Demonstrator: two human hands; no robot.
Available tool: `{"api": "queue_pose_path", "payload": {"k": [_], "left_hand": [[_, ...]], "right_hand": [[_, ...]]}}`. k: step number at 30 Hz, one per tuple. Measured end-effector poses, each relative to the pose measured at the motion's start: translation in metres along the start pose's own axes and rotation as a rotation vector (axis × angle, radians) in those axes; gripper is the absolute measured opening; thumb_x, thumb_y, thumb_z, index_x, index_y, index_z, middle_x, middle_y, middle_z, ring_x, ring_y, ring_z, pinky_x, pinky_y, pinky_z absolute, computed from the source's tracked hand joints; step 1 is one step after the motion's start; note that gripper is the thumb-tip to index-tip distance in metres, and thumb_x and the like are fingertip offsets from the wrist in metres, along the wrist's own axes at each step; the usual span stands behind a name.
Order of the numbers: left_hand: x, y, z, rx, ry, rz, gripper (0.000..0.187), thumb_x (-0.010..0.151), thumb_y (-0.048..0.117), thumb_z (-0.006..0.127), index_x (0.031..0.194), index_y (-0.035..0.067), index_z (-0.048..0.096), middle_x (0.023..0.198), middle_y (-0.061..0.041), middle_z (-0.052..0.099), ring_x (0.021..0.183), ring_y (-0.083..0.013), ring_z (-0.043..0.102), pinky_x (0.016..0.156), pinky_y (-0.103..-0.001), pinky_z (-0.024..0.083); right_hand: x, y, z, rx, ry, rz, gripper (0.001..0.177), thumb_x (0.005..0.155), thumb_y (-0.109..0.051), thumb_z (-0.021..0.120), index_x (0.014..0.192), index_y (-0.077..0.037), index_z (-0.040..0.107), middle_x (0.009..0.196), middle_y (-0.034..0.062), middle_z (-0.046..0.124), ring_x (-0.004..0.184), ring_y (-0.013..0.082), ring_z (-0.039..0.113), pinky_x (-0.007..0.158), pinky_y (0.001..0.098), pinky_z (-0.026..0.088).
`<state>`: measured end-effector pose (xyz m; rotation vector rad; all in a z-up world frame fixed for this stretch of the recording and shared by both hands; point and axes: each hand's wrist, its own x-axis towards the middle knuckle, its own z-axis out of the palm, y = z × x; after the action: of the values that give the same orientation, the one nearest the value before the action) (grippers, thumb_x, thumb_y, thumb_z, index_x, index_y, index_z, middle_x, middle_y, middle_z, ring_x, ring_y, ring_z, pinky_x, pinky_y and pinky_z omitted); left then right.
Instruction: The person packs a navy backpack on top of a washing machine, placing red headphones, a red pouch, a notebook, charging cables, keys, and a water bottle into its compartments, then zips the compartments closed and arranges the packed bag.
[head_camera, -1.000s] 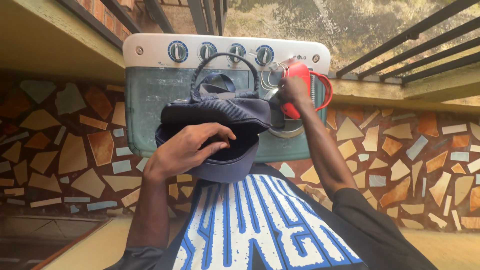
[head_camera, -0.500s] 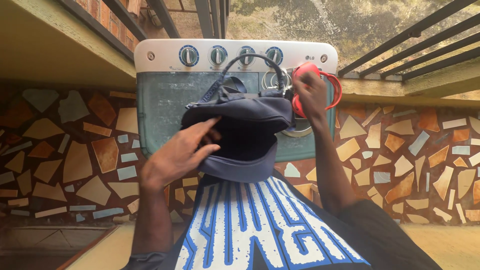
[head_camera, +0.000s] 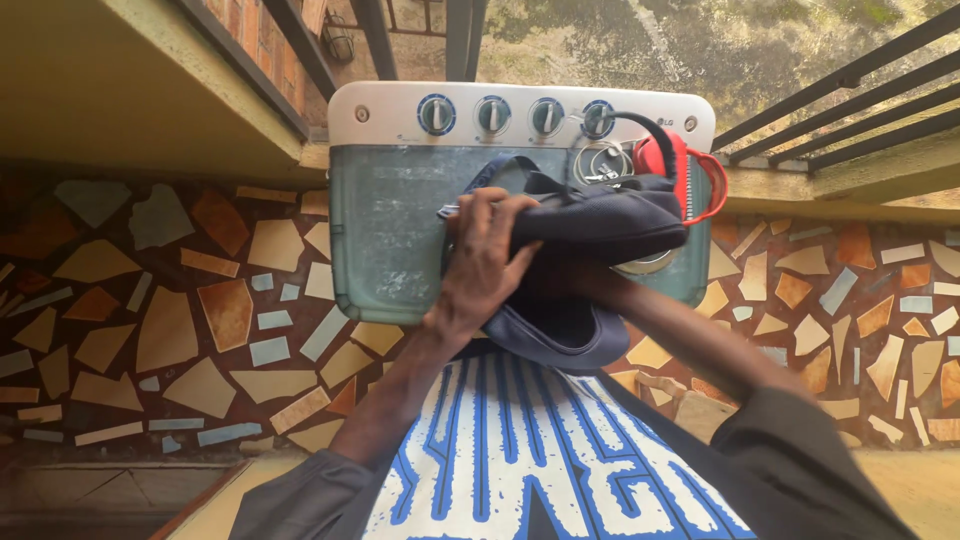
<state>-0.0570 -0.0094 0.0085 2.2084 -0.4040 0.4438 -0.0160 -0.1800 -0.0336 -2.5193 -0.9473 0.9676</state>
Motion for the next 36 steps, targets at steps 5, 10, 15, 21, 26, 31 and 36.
{"api": "queue_pose_path", "payload": {"k": [5,10,15,21,26,31,36], "left_hand": [[-0.01,0.002,0.006,-0.19,-0.147,0.151,0.035,0.084,0.011,0.081,0.113,0.008,0.062,0.109,-0.009,0.059,0.107,-0.0282,0.057,0.094,-0.043,0.044],[-0.007,-0.009,0.002,-0.206,-0.074,0.07,0.029,0.083,0.009,0.08,0.108,0.01,0.064,0.105,-0.007,0.06,0.103,-0.028,0.059,0.092,-0.043,0.045],[-0.001,-0.018,-0.011,-0.211,0.017,0.026,0.026,0.086,0.009,0.079,0.108,0.009,0.065,0.102,-0.006,0.061,0.101,-0.0274,0.058,0.094,-0.043,0.047],[0.007,-0.021,-0.02,-0.229,0.044,-0.007,0.025,0.087,0.005,0.078,0.108,0.007,0.065,0.103,-0.007,0.062,0.1,-0.0274,0.059,0.091,-0.041,0.05],[0.011,-0.021,-0.017,-0.223,0.021,-0.02,0.025,0.087,0.004,0.079,0.109,0.007,0.066,0.103,-0.008,0.063,0.099,-0.0273,0.06,0.089,-0.041,0.051],[0.011,-0.017,-0.011,-0.21,0.038,-0.047,0.025,0.087,0.006,0.08,0.107,0.007,0.067,0.104,-0.008,0.064,0.101,-0.0282,0.06,0.088,-0.041,0.051],[0.012,-0.01,-0.002,-0.189,0.062,-0.07,0.025,0.087,0.006,0.08,0.108,0.007,0.068,0.104,-0.008,0.064,0.101,-0.0282,0.06,0.088,-0.041,0.052]], "right_hand": [[0.047,-0.003,0.028,-0.065,-0.033,0.071,0.039,0.092,-0.008,0.048,0.127,-0.001,0.063,0.112,0.0183,0.071,0.107,0.0323,0.067,0.095,0.0443,0.049],[0.06,-0.006,0.038,-0.066,-0.055,0.11,0.04,0.093,-0.008,0.047,0.13,-0.001,0.061,0.109,0.019,0.071,0.103,0.0327,0.067,0.092,0.0446,0.05],[0.02,0.001,0.055,0.004,-0.094,0.164,0.042,0.093,-0.008,0.047,0.133,0.0,0.058,0.106,0.0196,0.07,0.099,0.0331,0.067,0.088,0.0448,0.051],[0.021,0.016,0.056,-0.007,0.037,0.219,0.044,0.094,-0.008,0.047,0.136,0.0,0.055,0.102,0.0203,0.07,0.094,0.0336,0.068,0.084,0.0451,0.052],[0.018,0.016,0.06,0.021,-0.019,0.215,0.046,0.095,-0.008,0.046,0.139,0.0,0.053,0.099,0.0209,0.07,0.089,0.034,0.068,0.081,0.0454,0.053],[0.019,0.012,0.072,0.092,-0.117,0.134,0.048,0.095,-0.007,0.046,0.142,0.0,0.05,0.096,0.0216,0.07,0.085,0.0345,0.068,0.077,0.0456,0.054],[0.036,0.01,0.068,0.151,-0.183,0.048,0.05,0.096,-0.007,0.046,0.145,0.0,0.047,0.092,0.0222,0.069,0.081,0.0349,0.069,0.074,0.0459,0.055]]}}
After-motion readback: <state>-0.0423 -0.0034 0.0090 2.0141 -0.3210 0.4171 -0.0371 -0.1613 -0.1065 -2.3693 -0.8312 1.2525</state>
